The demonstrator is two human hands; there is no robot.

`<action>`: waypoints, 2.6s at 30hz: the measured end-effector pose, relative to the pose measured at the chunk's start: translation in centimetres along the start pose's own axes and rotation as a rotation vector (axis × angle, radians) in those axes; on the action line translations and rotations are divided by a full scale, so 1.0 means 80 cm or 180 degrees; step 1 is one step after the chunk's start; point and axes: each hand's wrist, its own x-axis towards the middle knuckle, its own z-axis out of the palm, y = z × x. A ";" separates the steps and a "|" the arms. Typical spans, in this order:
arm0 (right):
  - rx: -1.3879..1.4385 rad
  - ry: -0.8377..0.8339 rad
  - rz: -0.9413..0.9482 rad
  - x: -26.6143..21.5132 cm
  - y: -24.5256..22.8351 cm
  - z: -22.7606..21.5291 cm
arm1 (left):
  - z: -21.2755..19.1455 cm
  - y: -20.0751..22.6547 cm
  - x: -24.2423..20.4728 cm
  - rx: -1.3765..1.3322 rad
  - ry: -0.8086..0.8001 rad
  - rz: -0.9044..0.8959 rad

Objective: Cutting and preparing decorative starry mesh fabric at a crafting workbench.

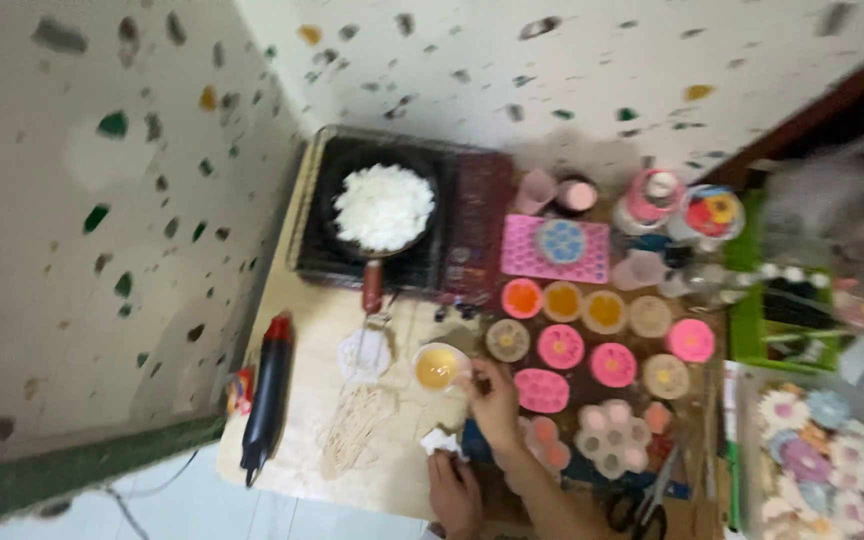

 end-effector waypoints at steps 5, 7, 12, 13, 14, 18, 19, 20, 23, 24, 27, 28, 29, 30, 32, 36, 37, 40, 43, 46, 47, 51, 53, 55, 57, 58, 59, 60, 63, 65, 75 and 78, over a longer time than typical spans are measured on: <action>0.0194 -0.0109 0.0563 -0.035 -0.054 -0.078 | -0.004 -0.009 0.002 0.0202 0.0046 0.0122; 0.0350 -0.0048 0.0887 -0.069 -0.050 -0.112 | -0.009 -0.012 0.006 0.0138 0.0084 0.0261; 0.0011 0.0317 0.2021 -0.166 0.004 -0.226 | -0.031 0.045 0.004 -0.0576 0.0063 -0.0176; 0.0057 0.0462 0.2032 -0.180 0.034 -0.236 | -0.035 0.090 -0.001 -0.0595 -0.0038 -0.0067; 0.0546 0.0699 0.2544 -0.195 0.067 -0.249 | -0.035 0.134 -0.010 -0.0581 0.0206 0.0095; 0.1567 0.1387 0.2541 -0.253 0.084 -0.322 | 0.002 0.276 -0.103 -0.2022 -0.1020 0.0792; 0.1754 0.1537 0.2280 -0.279 0.048 -0.344 | 0.022 0.293 -0.138 -0.2041 -0.1149 0.0851; 0.1915 0.1684 0.2017 -0.304 0.011 -0.372 | 0.043 0.308 -0.181 -0.2106 -0.1871 0.1935; 0.2287 0.2089 0.1169 -0.337 -0.120 -0.497 | 0.122 0.337 -0.283 -0.1530 -0.2503 0.3299; 0.2364 0.2157 0.0916 -0.359 -0.172 -0.549 | 0.148 0.342 -0.320 -0.0843 -0.2273 0.3438; 0.2575 0.2258 0.0151 -0.387 -0.191 -0.690 | 0.200 0.387 -0.427 -0.1470 -0.4060 -0.0395; 0.2560 0.2257 0.0141 -0.404 -0.172 -0.715 | 0.210 0.387 -0.465 -0.1487 -0.4066 -0.0391; 0.0851 0.2084 -0.0355 -0.418 -0.153 -0.738 | 0.220 0.387 -0.499 -0.2559 -0.5516 -0.1396; -0.0817 0.1815 -0.0789 -0.431 -0.137 -0.751 | 0.222 0.379 -0.525 -0.3647 -0.6825 -0.2547; -0.1040 0.1670 -0.0899 -0.437 -0.106 -0.777 | 0.249 0.366 -0.560 -0.3582 -0.6671 -0.2365; -0.1494 0.1607 -0.0774 -0.421 -0.055 -0.821 | 0.207 0.452 -0.527 -0.2480 -0.5417 -0.3343; -0.1468 0.1573 -0.0795 -0.407 -0.018 -0.826 | 0.201 0.477 -0.517 -0.2508 -0.5370 -0.3341; -0.1463 0.1552 0.0363 -0.358 0.088 -0.835 | 0.202 0.522 -0.478 -0.2440 -0.4916 -0.2258; -0.0972 0.1242 0.1490 -0.288 0.172 -0.856 | 0.240 0.527 -0.439 -0.2694 -0.3837 -0.2147; -0.1822 0.0795 0.1465 -0.209 0.215 -0.876 | 0.268 0.537 -0.407 -0.2792 -0.3111 -0.2304; -0.2031 0.0846 0.1434 -0.184 0.219 -0.886 | 0.281 0.534 -0.398 -0.2782 -0.3026 -0.2372; -0.2196 0.0756 0.1308 -0.110 0.253 -0.906 | 0.297 0.568 -0.387 -0.2673 -0.2686 -0.2340; -0.2161 0.0574 0.1310 -0.101 0.264 -0.907 | 0.302 0.572 -0.380 -0.2778 -0.2570 -0.2276; -0.2149 0.0403 0.1318 -0.112 0.283 -0.913 | 0.305 0.566 -0.385 -0.2891 -0.2474 -0.2216; -0.1778 0.0595 0.1348 -0.108 0.305 -0.919 | 0.314 0.562 -0.376 -0.2799 -0.2469 -0.2176; -0.1779 0.0570 0.1295 -0.114 0.313 -0.926 | 0.323 0.565 -0.371 -0.2836 -0.2423 -0.2158; -0.1051 0.0516 0.0984 -0.121 0.321 -0.934 | 0.332 0.567 -0.367 -0.2694 -0.2473 -0.1808; -0.0332 0.0431 0.0730 -0.148 0.328 -0.941 | 0.334 0.561 -0.373 -0.2519 -0.2522 -0.1518; 0.0372 0.0242 0.1324 -0.176 0.294 -0.971 | 0.356 0.625 -0.394 -0.1967 -0.2743 -0.0625; 0.1655 -0.0063 0.1214 -0.183 0.238 -0.990 | 0.381 0.671 -0.409 -0.1929 -0.2911 -0.0425; 0.0542 0.0387 -0.0214 -0.156 0.039 -1.027 | 0.359 0.820 -0.452 -0.2062 -0.1689 0.0935; 0.1073 0.0232 -0.0069 -0.159 0.030 -1.029 | 0.360 0.811 -0.449 -0.2488 -0.1382 0.0972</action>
